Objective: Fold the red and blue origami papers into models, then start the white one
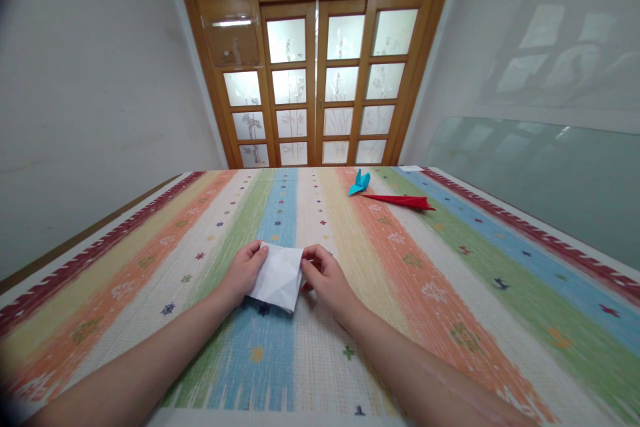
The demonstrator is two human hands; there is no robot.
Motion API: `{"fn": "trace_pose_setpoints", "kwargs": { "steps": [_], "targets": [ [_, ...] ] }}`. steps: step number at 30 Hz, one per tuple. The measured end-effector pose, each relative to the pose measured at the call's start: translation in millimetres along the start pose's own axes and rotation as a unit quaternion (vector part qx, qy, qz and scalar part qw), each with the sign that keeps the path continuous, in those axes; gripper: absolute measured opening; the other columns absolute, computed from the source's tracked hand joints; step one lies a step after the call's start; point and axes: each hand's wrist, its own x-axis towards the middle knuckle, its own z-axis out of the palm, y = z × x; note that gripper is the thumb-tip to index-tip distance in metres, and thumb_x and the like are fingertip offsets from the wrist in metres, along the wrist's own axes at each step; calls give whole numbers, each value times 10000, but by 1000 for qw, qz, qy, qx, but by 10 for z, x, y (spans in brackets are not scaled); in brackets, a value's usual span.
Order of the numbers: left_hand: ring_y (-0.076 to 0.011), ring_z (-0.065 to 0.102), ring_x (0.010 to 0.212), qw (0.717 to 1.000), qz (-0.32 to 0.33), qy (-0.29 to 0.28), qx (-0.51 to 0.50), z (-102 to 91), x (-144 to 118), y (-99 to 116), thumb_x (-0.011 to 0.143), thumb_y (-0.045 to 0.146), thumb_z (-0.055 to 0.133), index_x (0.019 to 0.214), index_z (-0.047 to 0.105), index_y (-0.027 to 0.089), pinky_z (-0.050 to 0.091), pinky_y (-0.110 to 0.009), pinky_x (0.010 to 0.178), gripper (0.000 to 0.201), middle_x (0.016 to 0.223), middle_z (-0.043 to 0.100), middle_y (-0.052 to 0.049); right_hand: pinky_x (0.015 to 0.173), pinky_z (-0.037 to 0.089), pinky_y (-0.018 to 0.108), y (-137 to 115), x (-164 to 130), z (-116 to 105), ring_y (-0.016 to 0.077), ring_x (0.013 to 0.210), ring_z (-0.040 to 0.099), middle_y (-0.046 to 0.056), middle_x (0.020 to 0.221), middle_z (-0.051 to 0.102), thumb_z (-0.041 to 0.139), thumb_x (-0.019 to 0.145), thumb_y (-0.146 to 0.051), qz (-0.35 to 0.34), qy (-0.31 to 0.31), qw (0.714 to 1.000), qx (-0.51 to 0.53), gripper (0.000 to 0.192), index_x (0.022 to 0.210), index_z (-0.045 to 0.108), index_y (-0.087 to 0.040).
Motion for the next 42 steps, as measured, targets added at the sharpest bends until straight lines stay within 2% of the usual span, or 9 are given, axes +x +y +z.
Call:
{"fn": "trace_pose_setpoints", "kwargs": {
  "steps": [3,6,11,16,23,28,33,38,42],
  "targets": [
    [-152,531,619,1000,4,5,4,3,3,-2,842,470,616,809,617,176,394,-230,562,296,710,608,-7,518,494,265,-7,1,-1,125,579,544,-13,765,555,555,914,-504,14,-3,1000,11,290,919,569,-214],
    [-157,537,630,1000,6,7,5,8,-4,1,834,468,627,807,624,177,398,-232,569,292,715,615,-11,513,499,269,-6,10,4,130,592,544,-13,775,546,569,907,-524,4,-4,1000,-6,315,906,561,-209],
    [-162,555,657,1000,17,3,6,26,-28,21,860,449,600,825,627,177,409,-232,574,276,744,627,-20,546,492,272,10,-4,14,165,684,594,1,800,591,678,854,-394,-11,-16,997,-81,240,923,537,-213],
    [-156,549,644,1000,17,-8,-4,40,-45,43,846,445,614,818,625,173,415,-233,576,274,740,620,-16,562,464,276,30,0,4,168,674,585,-1,788,604,687,825,-335,-14,0,996,-86,217,923,533,-218],
    [-178,606,734,998,10,-58,-24,68,-99,100,800,416,697,1015,643,175,463,-251,648,327,846,670,-40,624,453,291,45,13,-23,182,723,578,8,824,622,662,835,-327,-56,42,992,-102,159,936,589,-228],
    [-162,585,692,996,3,-73,-48,81,-81,76,813,433,680,984,639,167,443,-242,618,320,807,652,-30,654,458,296,-12,-13,-24,200,830,579,40,925,629,617,853,-250,-114,56,977,-173,110,937,686,-238],
    [-149,554,656,996,-12,-78,-42,72,-79,82,829,476,656,934,646,159,422,-235,600,334,768,638,-18,583,439,264,-104,-72,25,185,815,573,41,931,578,612,855,-209,-134,19,970,-204,151,948,721,-260],
    [-135,525,618,998,-28,-41,-46,60,-76,92,818,476,658,901,651,164,393,-220,562,323,726,611,1,616,484,268,-128,-113,45,206,918,601,65,1065,614,669,862,-286,-126,-32,974,-183,190,1047,701,-257],
    [-125,511,598,995,-50,-5,-90,50,-45,62,783,491,692,882,638,165,384,-211,545,346,704,587,12,537,508,292,-44,-87,12,150,633,586,56,937,629,561,928,-438,-36,-62,996,-58,323,1137,665,-215]
  ]
}}
